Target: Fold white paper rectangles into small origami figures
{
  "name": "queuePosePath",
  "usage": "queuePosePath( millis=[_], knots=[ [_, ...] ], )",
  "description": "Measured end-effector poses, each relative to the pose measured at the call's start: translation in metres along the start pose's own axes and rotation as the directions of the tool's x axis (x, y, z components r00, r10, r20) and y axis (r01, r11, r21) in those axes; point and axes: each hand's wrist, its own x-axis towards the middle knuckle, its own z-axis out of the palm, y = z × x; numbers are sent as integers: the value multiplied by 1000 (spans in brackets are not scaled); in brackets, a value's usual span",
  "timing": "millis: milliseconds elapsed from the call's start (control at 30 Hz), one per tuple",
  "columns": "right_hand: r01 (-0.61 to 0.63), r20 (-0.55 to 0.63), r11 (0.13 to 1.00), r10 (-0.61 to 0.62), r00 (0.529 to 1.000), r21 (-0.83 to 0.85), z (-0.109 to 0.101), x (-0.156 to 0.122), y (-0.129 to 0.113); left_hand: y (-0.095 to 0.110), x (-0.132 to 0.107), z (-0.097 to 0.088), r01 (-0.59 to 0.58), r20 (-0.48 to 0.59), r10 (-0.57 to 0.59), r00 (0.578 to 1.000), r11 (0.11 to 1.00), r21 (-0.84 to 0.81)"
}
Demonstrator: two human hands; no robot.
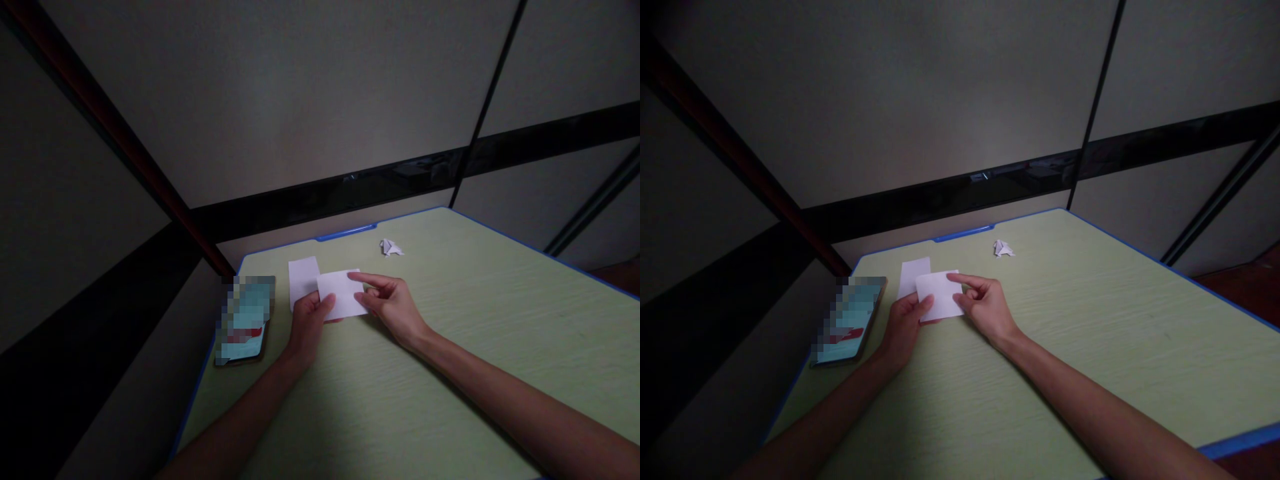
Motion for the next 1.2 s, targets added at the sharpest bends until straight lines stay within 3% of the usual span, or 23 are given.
queuePosePath(
  millis=[267, 467, 733, 1000, 1200],
  knots=[
    [20, -52, 999, -19, 998, 30, -1, 4, 1, 2, -2, 1, 2, 5, -2, 1000, 1000, -11],
    [-27, -56, 988, 36, 998, 154, -2, 5, 1, 4, -1, 2, 13, -1, -13, 1000, 999, 31],
    [7, -104, 994, 5, 995, 114, -2, 5, 2, 7, -3, 4, 44, 14, -45, 999, 999, 27],
    [18, -48, 998, -16, 999, 60, -4, 4, -4, 12, -5, 6, 55, 22, -56, 998, 998, 24],
    [-7, -47, 993, 12, 999, 117, -4, 7, -6, 10, -4, 5, 51, 6, -51, 999, 999, 11]
  ],
)
